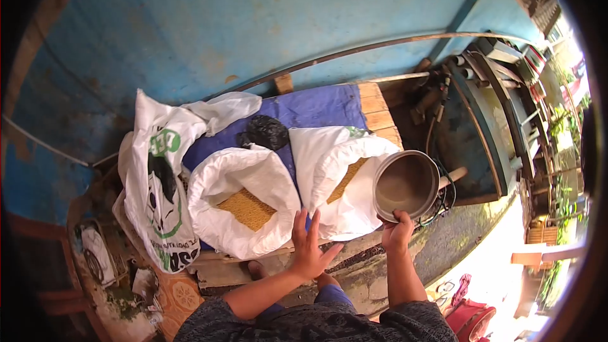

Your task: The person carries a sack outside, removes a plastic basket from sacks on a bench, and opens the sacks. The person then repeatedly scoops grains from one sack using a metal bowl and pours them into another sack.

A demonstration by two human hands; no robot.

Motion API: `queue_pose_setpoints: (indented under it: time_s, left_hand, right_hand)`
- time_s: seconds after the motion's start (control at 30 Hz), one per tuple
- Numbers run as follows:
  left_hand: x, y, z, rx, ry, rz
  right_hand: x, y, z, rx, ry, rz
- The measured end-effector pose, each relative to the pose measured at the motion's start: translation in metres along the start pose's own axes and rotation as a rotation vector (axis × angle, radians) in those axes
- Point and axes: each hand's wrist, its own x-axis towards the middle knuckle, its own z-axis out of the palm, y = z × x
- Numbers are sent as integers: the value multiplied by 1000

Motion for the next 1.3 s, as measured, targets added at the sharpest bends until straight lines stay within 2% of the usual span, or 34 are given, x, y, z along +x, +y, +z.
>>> queue_pose_setpoints:
  time_s: [0.07, 0.13, 0.23, 0.3, 0.37, 0.47, 0.53, 0.6, 0.63, 0.67, 0.73, 0.8, 0.87, 0.9, 0.97, 1.07, 1.1, 1.17, 1.2, 1.27, 1.3]
  left_hand:
    - [32, 5, 24, -42, 16, -123]
    - [63, -3, 43, -35, 77, -254]
    - [98, -35, 60, -149, 208, -338]
    - [106, -50, 61, -161, 222, -393]
    - [110, -54, 52, -243, 85, -468]
    - [116, -59, 24, -301, 79, -529]
    - [119, -66, 7, -359, 143, -614]
    - [115, -73, -11, -387, 195, -583]
    - [110, -86, -14, -371, 238, -543]
    - [101, -92, -19, -375, 251, -548]
    - [81, -99, -26, -577, 395, -609]
    - [73, -87, -40, -615, 368, -676]
    - [61, -88, -39, -508, 377, -682]
    - [55, -108, -27, -577, 346, -667]
    - [62, -92, -24, -555, 321, -611]
    - [76, -74, -14, -513, 244, -503]
    - [79, -75, -6, -498, 235, -498]
    - [84, -71, -5, -469, 153, -522]
    - [84, -69, -5, -469, 155, -522]
    - [83, -64, -4, -418, 97, -579]
    - [82, -61, -4, -381, 75, -576]
  right_hand:
    - [26, 7, -40, 73, 78, 11]
    - [47, 22, -78, 16, 127, 86]
    - [63, 47, -106, 123, 228, 201]
    - [57, 57, -100, 115, 160, 559]
    - [56, 71, -90, 122, 95, 560]
    - [60, 79, -80, 93, 13, 522]
    - [70, 63, -55, 12, -74, 382]
    - [77, 39, -23, 18, -56, 372]
    - [79, 24, -5, -84, -130, 338]
    - [71, 8, 13, -138, -171, 322]
    - [43, -23, 59, -183, -253, 280]
    - [9, -28, 81, -166, -381, 249]
    - [-25, -34, 81, -145, -346, 246]
    - [-23, -30, 56, -144, -306, 206]
    - [-15, -38, 43, -81, -248, 116]
    - [34, -43, -31, -136, -95, 129]
    - [26, -52, -20, -136, -94, 125]
    - [-3, -79, 30, -513, -8, -350]
    - [-6, -83, 42, -512, -11, -350]
    - [-12, -84, 60, -1251, -120, -743]
    - [-13, -77, 71, -1367, -219, -783]
